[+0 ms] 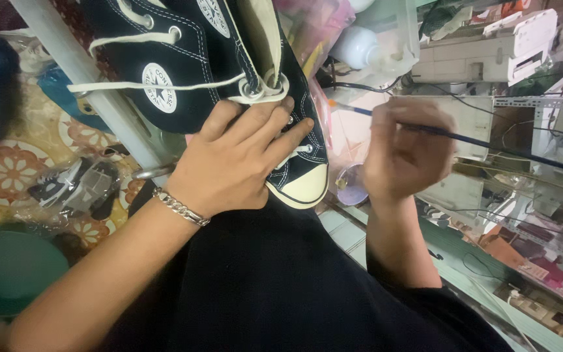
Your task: The person pours a white liquid from a bottle onto a paintbrush and applies it to the white rubber toe cap and sole of a black sneaker. They hold the shoe in their lap and rotate it to paint different sections of the rubber trim.
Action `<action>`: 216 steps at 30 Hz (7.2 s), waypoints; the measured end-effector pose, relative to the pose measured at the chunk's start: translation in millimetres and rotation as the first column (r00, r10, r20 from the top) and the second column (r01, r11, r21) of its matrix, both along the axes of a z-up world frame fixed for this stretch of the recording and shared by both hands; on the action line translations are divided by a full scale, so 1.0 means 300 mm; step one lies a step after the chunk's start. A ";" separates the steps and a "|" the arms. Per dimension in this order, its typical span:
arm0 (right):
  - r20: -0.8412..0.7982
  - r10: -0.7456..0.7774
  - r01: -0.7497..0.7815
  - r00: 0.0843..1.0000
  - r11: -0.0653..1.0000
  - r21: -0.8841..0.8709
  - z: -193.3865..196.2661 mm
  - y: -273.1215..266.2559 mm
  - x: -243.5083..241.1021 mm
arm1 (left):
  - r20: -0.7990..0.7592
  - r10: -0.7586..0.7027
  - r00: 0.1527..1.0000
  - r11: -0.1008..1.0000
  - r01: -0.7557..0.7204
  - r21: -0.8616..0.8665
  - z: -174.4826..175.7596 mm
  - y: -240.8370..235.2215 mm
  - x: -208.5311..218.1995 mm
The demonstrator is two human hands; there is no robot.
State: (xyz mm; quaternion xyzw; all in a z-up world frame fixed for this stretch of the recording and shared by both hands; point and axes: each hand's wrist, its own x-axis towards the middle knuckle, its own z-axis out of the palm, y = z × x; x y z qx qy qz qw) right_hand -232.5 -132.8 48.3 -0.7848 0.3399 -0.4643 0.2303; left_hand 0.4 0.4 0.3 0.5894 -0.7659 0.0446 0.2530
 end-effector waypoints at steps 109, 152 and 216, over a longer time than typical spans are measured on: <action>0.167 0.038 0.008 0.985 0.965 -0.261 -0.223 -0.457 0.043 | -0.855 0.390 0.342 0.889 -0.382 0.252 0.070 -0.128 0.143; 0.216 0.122 -0.161 0.969 0.972 0.173 -0.055 -0.096 0.080 | -0.657 0.542 0.524 0.840 -0.364 0.402 0.094 -0.172 0.155; 0.326 -0.125 0.001 0.937 0.935 0.354 -0.087 -0.123 0.105 | -0.672 0.533 0.515 0.846 -0.315 0.429 0.114 -0.160 0.163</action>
